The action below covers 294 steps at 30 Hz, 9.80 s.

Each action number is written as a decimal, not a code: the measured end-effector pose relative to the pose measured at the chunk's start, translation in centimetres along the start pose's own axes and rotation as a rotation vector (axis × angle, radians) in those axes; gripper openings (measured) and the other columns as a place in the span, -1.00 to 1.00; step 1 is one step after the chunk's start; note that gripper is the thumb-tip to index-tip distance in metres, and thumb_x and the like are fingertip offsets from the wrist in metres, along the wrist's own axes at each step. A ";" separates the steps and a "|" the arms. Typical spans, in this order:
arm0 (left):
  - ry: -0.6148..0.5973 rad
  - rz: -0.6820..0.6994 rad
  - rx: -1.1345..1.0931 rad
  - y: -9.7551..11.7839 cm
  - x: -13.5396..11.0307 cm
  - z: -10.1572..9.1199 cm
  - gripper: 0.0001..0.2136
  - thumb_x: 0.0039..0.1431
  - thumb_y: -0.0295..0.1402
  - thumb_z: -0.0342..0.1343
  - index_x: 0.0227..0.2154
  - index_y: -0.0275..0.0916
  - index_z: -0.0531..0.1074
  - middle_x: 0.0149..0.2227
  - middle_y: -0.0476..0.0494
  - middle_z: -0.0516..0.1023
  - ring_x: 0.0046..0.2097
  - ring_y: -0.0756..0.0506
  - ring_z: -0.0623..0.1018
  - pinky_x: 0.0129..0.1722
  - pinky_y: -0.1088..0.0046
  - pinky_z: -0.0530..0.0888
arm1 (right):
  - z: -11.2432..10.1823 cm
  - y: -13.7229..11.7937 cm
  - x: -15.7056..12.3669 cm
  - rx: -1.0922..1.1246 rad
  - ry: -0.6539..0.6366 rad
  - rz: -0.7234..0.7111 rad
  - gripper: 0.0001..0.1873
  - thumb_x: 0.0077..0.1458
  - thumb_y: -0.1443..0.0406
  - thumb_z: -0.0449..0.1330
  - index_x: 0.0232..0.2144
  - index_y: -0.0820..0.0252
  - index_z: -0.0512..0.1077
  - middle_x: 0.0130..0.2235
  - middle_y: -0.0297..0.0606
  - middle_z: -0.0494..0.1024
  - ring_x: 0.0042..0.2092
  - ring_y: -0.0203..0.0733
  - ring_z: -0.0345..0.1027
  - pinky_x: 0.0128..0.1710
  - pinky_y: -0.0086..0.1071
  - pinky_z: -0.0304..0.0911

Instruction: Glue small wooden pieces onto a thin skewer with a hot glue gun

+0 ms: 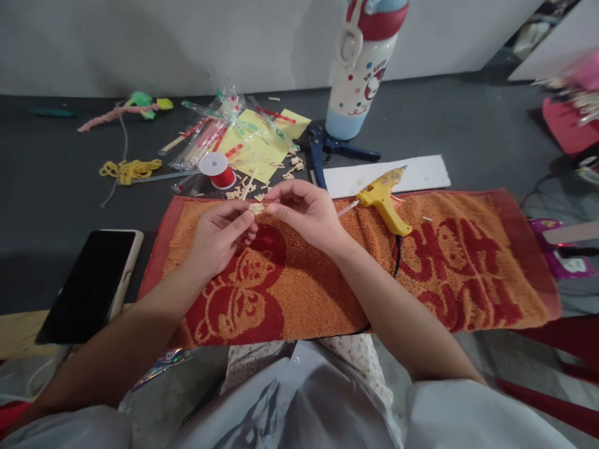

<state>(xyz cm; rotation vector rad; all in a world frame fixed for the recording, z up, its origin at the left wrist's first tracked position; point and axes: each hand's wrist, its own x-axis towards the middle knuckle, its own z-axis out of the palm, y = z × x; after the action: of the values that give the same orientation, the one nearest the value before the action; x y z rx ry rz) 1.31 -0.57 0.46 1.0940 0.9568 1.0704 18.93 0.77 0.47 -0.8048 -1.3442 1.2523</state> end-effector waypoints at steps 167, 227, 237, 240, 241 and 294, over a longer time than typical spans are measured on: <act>0.094 0.767 0.620 0.4 -0.6 0.0 -0.96 0.06 -0.43 0.26 -0.41 -0.19 0.52 -0.41 -0.02 0.61 -0.34 0.02 0.56 -0.29 0.48 0.50 | 0.3 -0.3 -0.7 -0.285 -0.055 -0.434 -0.90 -0.01 0.35 0.36 -0.35 0.12 0.59 -0.37 -0.30 0.63 -0.30 -0.30 0.49 -0.26 -0.38 0.42; -0.078 -0.063 0.127 -0.2 0.6 -0.3 -0.71 0.03 -0.10 0.26 -0.43 -0.26 0.52 -0.44 -0.14 0.61 -0.51 0.04 0.51 -0.55 0.54 0.42 | -2.0 -1.1 0.1 -0.729 -0.077 -0.333 -0.91 0.06 0.38 0.24 -0.48 0.21 0.49 -0.44 -0.29 0.50 -0.41 -0.32 0.33 -0.41 -0.40 0.25; 0.077 -0.042 0.092 -0.1 0.8 -0.2 -0.75 0.05 -0.15 0.26 -0.48 -0.25 0.49 -0.47 -0.08 0.56 -0.51 0.07 0.49 -0.53 0.57 0.40 | -3.3 -2.0 0.4 -0.841 0.174 -0.179 -0.90 -0.03 0.37 0.28 -0.56 0.23 0.48 -0.50 -0.30 0.49 -0.45 -0.31 0.28 -0.44 -0.37 0.16; 0.144 -0.054 0.062 0.3 0.7 0.0 -0.77 0.04 -0.18 0.27 -0.48 -0.25 0.49 -0.48 -0.04 0.54 -0.52 0.10 0.47 -0.54 0.60 0.39 | -3.6 -2.1 0.5 -0.870 0.216 -0.148 -0.88 -0.03 0.34 0.28 -0.57 0.21 0.45 -0.50 -0.31 0.48 -0.44 -0.30 0.27 -0.42 -0.35 0.15; 0.161 -0.052 0.047 0.4 0.7 0.0 -0.77 0.02 -0.19 0.28 -0.48 -0.25 0.48 -0.49 -0.02 0.53 -0.52 0.10 0.47 -0.54 0.60 0.38 | -3.7 -2.1 0.5 -0.879 0.225 -0.144 -0.86 -0.03 0.33 0.29 -0.57 0.21 0.44 -0.50 -0.32 0.48 -0.44 -0.30 0.27 -0.41 -0.35 0.14; 0.079 0.051 0.275 0.2 0.4 0.2 -0.72 -0.01 -0.11 0.28 -0.42 -0.24 0.48 -0.50 -0.03 0.52 -0.51 0.05 0.48 -0.50 0.54 0.44 | -1.6 -1.7 -0.4 -0.697 -0.141 -0.243 -0.77 0.11 0.23 0.24 -0.18 0.20 0.53 -0.21 -0.20 0.49 -0.30 -0.30 0.36 -0.35 -0.41 0.31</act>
<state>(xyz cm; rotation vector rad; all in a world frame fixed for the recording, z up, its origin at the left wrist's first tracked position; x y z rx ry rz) 1.54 -0.15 0.69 1.3137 1.1695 1.0495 20.89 0.42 1.81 -0.9938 -1.9703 0.6466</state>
